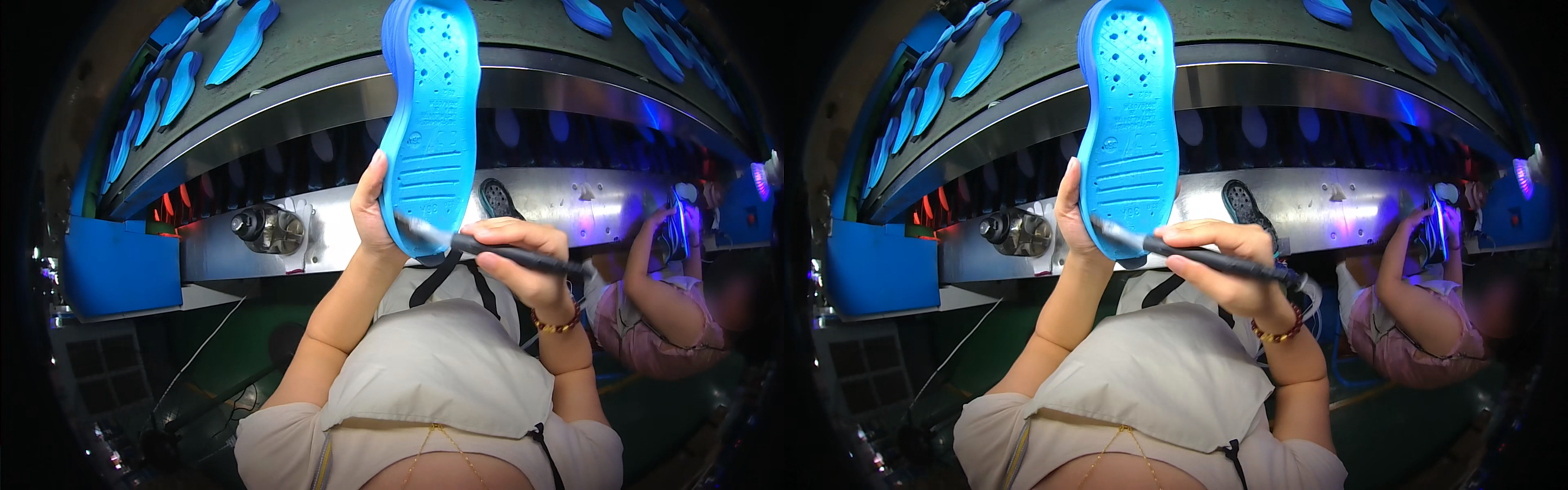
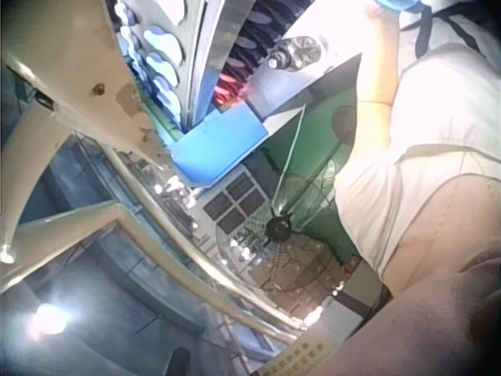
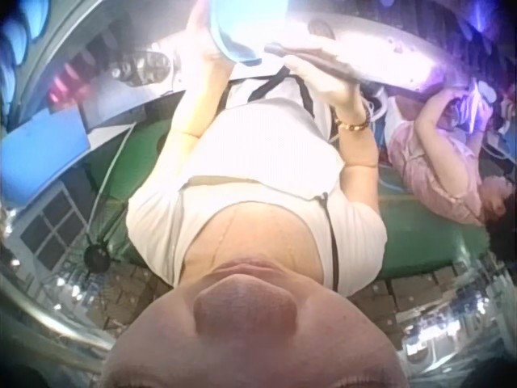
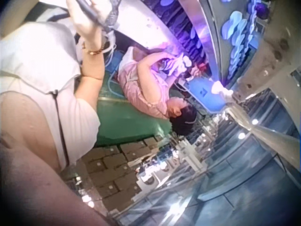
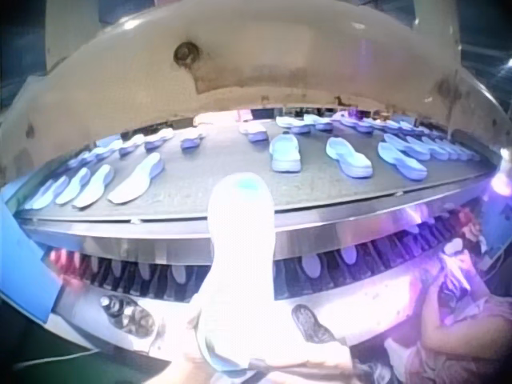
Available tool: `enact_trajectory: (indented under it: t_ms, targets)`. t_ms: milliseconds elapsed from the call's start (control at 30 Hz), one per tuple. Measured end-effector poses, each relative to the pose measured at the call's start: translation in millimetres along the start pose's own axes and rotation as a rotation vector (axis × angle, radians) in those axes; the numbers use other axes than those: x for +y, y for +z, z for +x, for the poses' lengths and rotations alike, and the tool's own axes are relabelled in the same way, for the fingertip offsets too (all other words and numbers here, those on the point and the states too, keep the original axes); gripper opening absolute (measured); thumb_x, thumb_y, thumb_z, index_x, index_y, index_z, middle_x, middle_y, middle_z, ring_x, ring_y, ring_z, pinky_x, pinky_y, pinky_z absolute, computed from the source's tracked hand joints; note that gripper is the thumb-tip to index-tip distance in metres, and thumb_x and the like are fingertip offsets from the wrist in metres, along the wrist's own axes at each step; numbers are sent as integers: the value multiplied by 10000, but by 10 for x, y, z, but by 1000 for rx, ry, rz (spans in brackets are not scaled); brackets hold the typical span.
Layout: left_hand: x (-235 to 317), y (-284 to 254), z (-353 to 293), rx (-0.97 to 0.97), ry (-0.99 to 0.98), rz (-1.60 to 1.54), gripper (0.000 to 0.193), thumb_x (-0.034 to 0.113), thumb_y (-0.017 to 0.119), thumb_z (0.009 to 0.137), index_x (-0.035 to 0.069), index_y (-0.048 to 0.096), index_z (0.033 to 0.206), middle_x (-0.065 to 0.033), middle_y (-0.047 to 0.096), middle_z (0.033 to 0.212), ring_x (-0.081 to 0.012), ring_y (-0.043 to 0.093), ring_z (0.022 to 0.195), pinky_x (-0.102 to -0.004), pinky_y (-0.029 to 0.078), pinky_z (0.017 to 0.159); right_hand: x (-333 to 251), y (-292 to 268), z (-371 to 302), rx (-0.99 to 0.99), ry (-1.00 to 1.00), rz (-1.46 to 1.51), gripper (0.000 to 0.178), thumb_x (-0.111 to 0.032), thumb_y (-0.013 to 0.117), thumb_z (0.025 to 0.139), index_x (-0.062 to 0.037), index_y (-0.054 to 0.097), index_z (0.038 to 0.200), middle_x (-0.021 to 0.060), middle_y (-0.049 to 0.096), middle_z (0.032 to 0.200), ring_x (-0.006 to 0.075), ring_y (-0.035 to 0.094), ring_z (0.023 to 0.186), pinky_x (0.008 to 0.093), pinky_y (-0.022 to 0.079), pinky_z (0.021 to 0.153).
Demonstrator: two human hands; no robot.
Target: The person repeatedly retrieves shoe soles from an overhead conveyor belt and applies liquid coating across their bottom surfaces and edges using a brush tool.
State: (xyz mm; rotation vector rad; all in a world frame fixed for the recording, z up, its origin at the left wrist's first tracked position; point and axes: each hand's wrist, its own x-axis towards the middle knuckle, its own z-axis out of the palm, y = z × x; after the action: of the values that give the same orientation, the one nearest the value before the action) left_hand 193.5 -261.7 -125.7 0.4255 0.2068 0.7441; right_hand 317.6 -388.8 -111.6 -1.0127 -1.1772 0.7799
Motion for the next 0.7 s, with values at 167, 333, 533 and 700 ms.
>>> enact_trajectory:
  t_ms: [167, 333, 533, 700]
  targets:
    - [-11, -141, 145, 41, 51, 95, 655, 489, 336, 854, 14, 323, 1306, -225, 450, 1231, -390, 495, 1069, -544, 378, 910, 57, -29, 88, 21, 11, -11, 190, 21, 630, 731, 44, 622, 920, 152, 640, 920, 168, 613, 845, 263, 478, 760]
    - [59, -145, 140, 12, 70, 135, 665, 491, 352, 842, 26, 316, 1315, -221, 419, 1263, -401, 471, 1093, -558, 363, 915, -50, -117, 143, -6, 140, 161, 168, 21, 584, 735, 53, 608, 899, 183, 632, 923, 224, 611, 878, 315, 470, 808]
    - [87, -98, 217, 38, 28, 115, 677, 511, 333, 842, 34, 303, 1322, -224, 418, 1262, -408, 474, 1087, -556, 369, 914, 17, -129, 223, -189, -3, 169, 175, 27, 636, 711, 47, 624, 884, 164, 644, 899, 193, 625, 836, 281, 480, 759]
    - [154, -51, 248, -4, 14, 7, 462, 332, 420, 863, -31, 485, 1141, -179, 579, 1052, -264, 591, 923, -381, 466, 840, -45, -287, 373, -258, -29, -78, 151, 23, 631, 707, 38, 635, 857, 138, 653, 871, 172, 629, 789, 268, 488, 712]
